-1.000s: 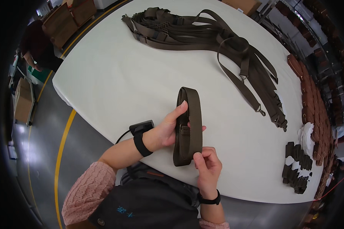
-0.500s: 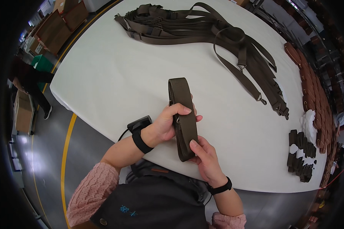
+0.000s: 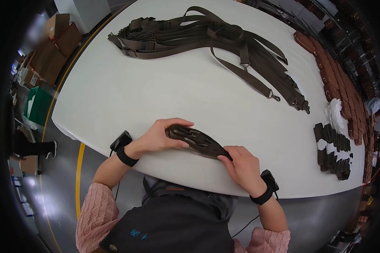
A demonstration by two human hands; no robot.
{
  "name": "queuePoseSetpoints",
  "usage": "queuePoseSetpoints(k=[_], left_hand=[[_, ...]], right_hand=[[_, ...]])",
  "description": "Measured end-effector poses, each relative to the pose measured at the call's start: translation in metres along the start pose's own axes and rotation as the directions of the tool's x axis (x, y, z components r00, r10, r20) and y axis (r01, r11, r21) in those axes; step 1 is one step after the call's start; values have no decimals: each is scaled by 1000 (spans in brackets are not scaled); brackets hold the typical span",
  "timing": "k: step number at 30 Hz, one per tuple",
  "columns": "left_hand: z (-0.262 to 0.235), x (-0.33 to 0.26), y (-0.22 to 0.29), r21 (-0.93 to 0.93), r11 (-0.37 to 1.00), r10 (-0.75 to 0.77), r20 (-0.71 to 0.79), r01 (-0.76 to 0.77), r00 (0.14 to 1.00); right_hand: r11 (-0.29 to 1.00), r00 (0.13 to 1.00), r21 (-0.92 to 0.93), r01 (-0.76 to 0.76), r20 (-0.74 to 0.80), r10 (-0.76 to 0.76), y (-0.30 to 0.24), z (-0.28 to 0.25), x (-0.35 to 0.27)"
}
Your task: Folding long nylon straps and securing them with a white paper band.
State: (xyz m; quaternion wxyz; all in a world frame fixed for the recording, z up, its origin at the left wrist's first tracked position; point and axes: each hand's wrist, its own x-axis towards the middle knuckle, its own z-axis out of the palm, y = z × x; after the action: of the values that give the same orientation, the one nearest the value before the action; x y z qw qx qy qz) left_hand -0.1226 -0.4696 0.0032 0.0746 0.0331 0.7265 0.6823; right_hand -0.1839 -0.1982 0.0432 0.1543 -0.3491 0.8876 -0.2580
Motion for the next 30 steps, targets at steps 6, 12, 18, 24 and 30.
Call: queuePoseSetpoints(k=[6,12,18,24,30], left_hand=[[39,7,5,801,481,350,197,-356,916],[43,23,-2,859,326,297,304,-395,905],[47,24,7,842,353,299,310,-407,902],[56,58,38,856,277,441,291,-437,849],[76,112,14,873,285,445,246,-396,861]], right_hand=[[951,932,-258,172,-270,-242,17,21,-5],[959,910,-175,225,-315,-271,29,20,-7],[965,932,-106,239,-254,-258,39,17,-14],[945,878,-187,268,-357,-319,43,-36,1],[982,923,-115,148,-341,-179,104,-32,25]])
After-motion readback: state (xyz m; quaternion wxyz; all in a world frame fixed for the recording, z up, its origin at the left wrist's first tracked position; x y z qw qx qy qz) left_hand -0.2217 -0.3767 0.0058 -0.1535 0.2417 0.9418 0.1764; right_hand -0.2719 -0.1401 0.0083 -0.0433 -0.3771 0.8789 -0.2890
